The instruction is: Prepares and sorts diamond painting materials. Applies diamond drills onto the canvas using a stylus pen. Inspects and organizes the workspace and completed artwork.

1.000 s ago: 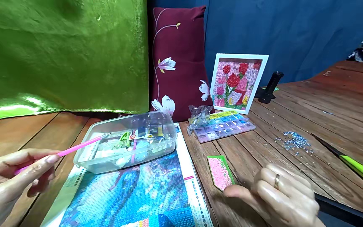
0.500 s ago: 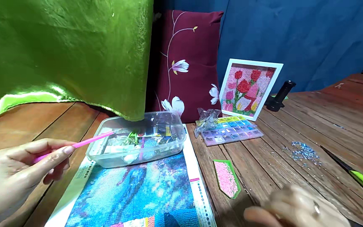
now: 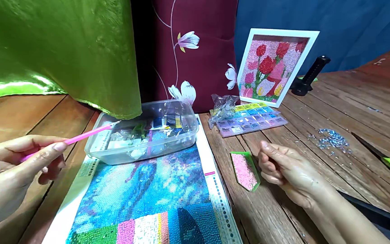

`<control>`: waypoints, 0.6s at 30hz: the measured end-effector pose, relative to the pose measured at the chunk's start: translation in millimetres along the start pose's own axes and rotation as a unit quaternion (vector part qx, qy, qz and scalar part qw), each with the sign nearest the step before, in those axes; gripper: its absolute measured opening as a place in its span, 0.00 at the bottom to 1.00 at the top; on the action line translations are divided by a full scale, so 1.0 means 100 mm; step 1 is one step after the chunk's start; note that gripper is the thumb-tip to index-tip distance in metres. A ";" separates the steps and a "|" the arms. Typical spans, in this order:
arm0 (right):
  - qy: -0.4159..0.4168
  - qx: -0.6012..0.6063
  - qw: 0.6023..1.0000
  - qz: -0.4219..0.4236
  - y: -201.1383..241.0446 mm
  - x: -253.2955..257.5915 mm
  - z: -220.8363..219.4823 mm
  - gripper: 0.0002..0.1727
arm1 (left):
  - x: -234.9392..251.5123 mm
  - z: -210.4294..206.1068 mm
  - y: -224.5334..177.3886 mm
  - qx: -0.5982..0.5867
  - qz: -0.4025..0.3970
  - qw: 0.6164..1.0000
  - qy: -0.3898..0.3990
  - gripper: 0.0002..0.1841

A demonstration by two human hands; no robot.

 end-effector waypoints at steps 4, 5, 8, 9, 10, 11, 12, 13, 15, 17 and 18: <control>-0.067 -0.083 0.983 0.149 0.00 -0.04 0.15 0.16 | 0.01 0.03 0.06 0.009 -0.042 0.999 -0.007 0.09; -0.068 -0.118 0.972 0.191 0.00 -0.06 0.20 0.13 | 0.03 0.04 0.08 0.012 -0.055 0.998 -0.005 0.09; -0.051 -0.232 0.924 0.300 -0.01 -0.17 0.26 0.06 | 0.05 0.06 0.11 0.001 -0.078 0.997 0.002 0.09; -0.042 -0.276 0.900 0.335 -0.01 -0.21 0.26 0.05 | 0.04 0.07 0.11 -0.004 -0.086 0.996 0.008 0.09; -0.032 -0.323 0.870 0.370 -0.02 -0.25 0.26 0.07 | 0.05 0.08 0.12 -0.009 -0.098 0.995 0.014 0.08; -0.025 -0.373 0.833 0.409 -0.04 -0.28 0.26 0.10 | 0.05 0.08 0.12 -0.013 -0.112 0.993 0.018 0.08; -0.019 -0.422 0.792 0.440 -0.06 -0.29 0.24 0.12 | 0.05 0.07 0.12 -0.014 -0.123 0.992 0.021 0.08; -0.012 -0.470 0.755 0.456 -0.10 -0.29 0.23 0.14 | 0.04 0.05 0.10 -0.011 -0.128 0.991 0.023 0.08; 0.008 -0.532 0.712 0.458 -0.17 -0.27 0.19 0.14 | 0.02 0.01 0.07 -0.005 -0.131 0.991 0.022 0.08; 0.023 -0.550 0.700 0.454 -0.23 -0.21 0.14 0.12 | 0.02 -0.02 0.06 -0.011 -0.132 0.991 0.014 0.09; 0.030 -0.553 0.700 0.451 -0.24 -0.19 0.12 0.11 | 0.02 -0.03 0.06 -0.011 -0.132 0.991 0.013 0.09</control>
Point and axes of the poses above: each hand's wrist, its own x-axis towards the middle knuckle, its own z-axis out of the back of the hand, y = z × x, the point moved 3 cm from there along x, towards the middle knuckle, and after that the axes turned 8 degrees about x, right-handed, at the moved point
